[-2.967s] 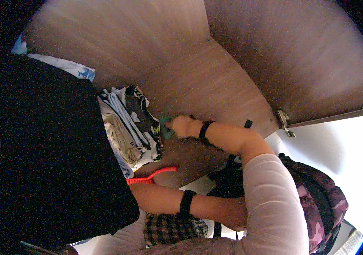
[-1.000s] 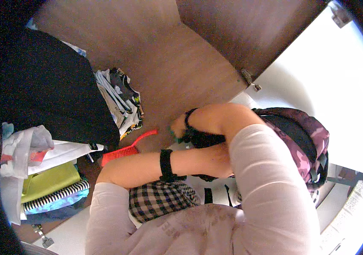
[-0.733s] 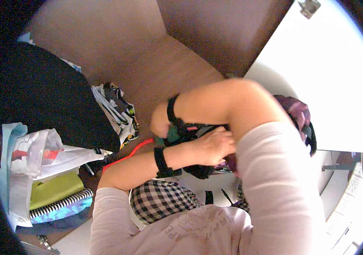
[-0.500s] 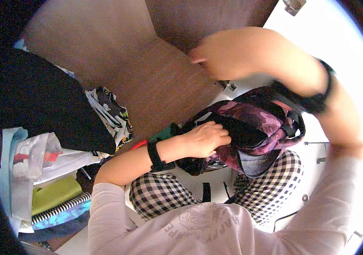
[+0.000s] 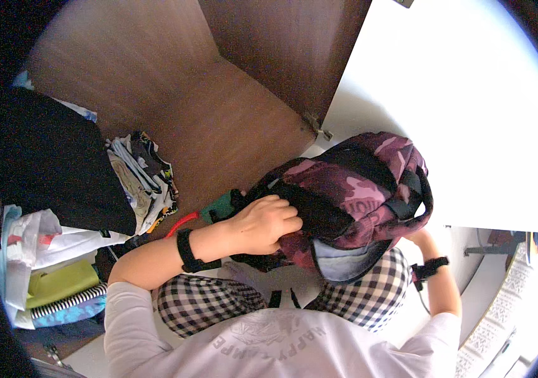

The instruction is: Organizing items in a wardrobe, including hanging clothes and wiping shelves and handles with a cloth.

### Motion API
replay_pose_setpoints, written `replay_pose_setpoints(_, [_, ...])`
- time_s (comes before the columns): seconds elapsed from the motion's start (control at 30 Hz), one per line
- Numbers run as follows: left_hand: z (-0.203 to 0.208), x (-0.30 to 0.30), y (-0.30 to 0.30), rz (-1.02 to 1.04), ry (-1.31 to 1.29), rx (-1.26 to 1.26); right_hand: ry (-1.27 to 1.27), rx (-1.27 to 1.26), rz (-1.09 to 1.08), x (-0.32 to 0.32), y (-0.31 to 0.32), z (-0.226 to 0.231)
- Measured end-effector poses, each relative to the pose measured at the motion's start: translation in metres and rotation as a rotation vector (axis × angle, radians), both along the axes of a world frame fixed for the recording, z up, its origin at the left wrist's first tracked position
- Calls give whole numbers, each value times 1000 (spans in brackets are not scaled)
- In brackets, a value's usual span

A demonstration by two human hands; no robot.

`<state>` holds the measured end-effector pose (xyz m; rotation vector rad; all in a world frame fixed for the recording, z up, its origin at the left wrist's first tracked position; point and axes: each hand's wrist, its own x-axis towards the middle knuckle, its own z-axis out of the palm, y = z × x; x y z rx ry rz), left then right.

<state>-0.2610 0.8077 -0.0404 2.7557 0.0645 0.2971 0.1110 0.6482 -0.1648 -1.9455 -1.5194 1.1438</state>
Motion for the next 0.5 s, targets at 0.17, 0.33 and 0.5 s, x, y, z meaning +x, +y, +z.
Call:
replay_pose_setpoints(0.17, [6,6,-12,-3,45,22,391,371,-231,52,6,-124])
replay_pose_setpoints(0.33, [5,10,-18,-14,86,58,250,322,-156,27,-7,-88])
replay_pose_setpoints(0.5, [5,-1,-18,-15,51,90,157,360,-46,0,-16,-37])
